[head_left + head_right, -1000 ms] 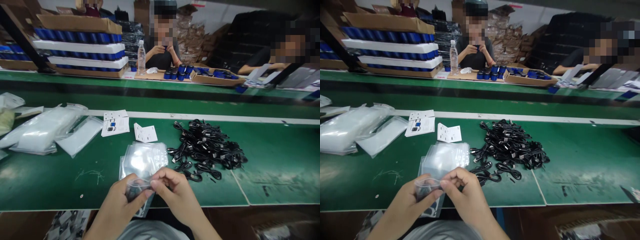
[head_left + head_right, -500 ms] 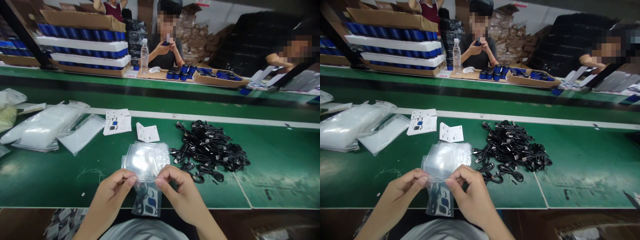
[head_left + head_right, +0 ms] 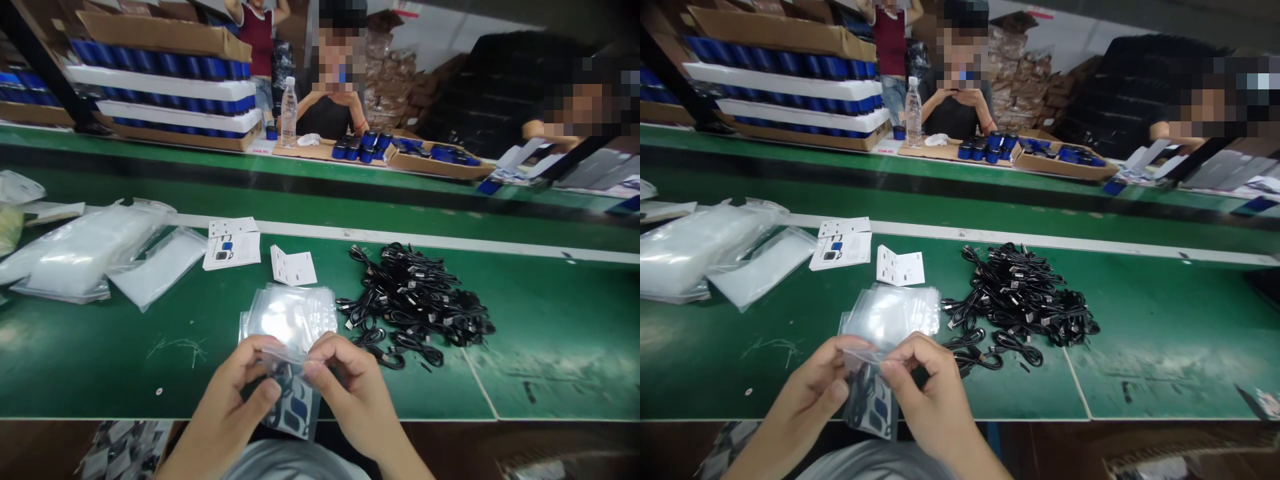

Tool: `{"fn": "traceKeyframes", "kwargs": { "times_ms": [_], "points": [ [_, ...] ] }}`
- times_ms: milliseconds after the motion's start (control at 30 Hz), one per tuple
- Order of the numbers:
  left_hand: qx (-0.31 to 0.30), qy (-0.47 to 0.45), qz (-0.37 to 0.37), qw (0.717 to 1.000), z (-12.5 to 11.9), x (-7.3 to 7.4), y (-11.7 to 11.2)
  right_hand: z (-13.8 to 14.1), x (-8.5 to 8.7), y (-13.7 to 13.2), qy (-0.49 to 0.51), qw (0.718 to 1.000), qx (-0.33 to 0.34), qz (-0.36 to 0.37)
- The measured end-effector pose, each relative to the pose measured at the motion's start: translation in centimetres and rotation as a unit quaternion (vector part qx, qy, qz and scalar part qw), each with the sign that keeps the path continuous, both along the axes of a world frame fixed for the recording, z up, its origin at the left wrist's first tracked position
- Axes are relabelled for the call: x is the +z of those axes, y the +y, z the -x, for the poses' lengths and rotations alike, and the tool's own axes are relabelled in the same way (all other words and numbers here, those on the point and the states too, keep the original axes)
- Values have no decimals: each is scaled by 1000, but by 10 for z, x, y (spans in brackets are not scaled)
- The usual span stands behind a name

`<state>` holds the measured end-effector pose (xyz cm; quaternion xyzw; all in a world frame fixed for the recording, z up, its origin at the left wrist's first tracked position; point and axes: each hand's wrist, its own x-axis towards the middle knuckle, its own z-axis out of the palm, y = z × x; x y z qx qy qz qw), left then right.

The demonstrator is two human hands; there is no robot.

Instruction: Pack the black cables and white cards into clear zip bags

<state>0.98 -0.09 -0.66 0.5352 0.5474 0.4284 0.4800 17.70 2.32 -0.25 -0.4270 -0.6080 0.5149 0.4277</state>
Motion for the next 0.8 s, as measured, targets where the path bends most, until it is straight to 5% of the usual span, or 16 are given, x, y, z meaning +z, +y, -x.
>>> {"fn": "traceKeyframes", "kwargs": {
  "times_ms": [133,333,467,667,800],
  "points": [
    [-30,26,13,999,-7,-13,-6,15,-13,-10,66,996,-38,53],
    [231,82,-45,968,-31,-21,-21,31,-27,-24,-35,996,-70,-49],
    [203,51,-102,972,-41,-17,-19,38,-28,-26,-33,986,-78,-141],
    [249,48,-127,959,-46,-21,-18,44,-32,-25,-96,940,-135,-298],
    [225,50,-101,968,-38,-21,-13,40,-26,-18,-101,962,-81,-240]
  ]
}}
